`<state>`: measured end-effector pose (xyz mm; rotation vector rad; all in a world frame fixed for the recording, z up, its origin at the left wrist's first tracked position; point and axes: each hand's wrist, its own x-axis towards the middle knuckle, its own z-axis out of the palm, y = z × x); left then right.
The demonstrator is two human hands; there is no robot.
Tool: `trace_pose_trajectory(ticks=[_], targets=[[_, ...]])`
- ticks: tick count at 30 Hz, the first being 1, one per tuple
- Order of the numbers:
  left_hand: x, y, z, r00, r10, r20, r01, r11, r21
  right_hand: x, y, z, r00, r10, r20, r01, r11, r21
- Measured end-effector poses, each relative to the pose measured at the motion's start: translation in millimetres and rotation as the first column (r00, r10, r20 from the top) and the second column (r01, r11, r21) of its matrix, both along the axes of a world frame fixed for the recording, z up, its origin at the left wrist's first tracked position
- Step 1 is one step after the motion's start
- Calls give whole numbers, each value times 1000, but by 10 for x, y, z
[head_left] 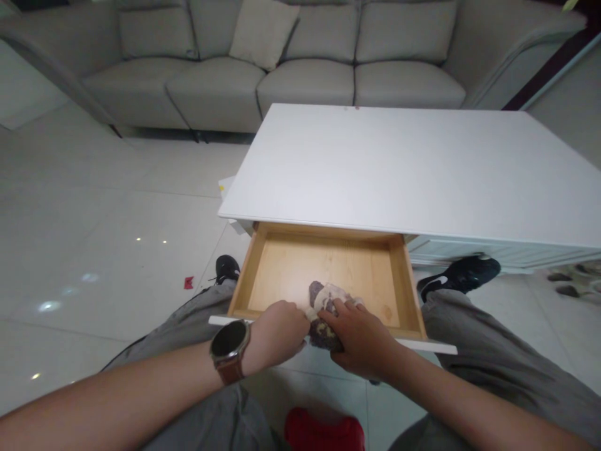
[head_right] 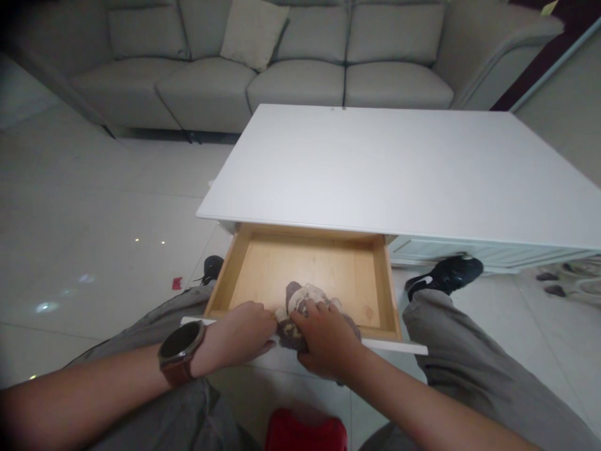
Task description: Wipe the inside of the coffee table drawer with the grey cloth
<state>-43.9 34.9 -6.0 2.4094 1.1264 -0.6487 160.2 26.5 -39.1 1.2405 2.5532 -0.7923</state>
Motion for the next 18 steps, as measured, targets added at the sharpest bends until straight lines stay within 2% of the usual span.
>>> trace_pose_trajectory(ticks=[6, 12, 18], targets=[[-32, -3, 6, 1000, -8, 24, 8, 1000, 13, 27, -16, -29, 1000, -7, -3, 8, 1000, 6], [-37, -6, 60, 1000, -8, 2, 8, 999, -31, 8, 7, 14, 999, -2, 43, 3, 999, -38], [-49, -25, 33, 999, 18, 27, -18, 1000, -17, -3, 14, 49, 998, 5, 64, -2, 999, -54]])
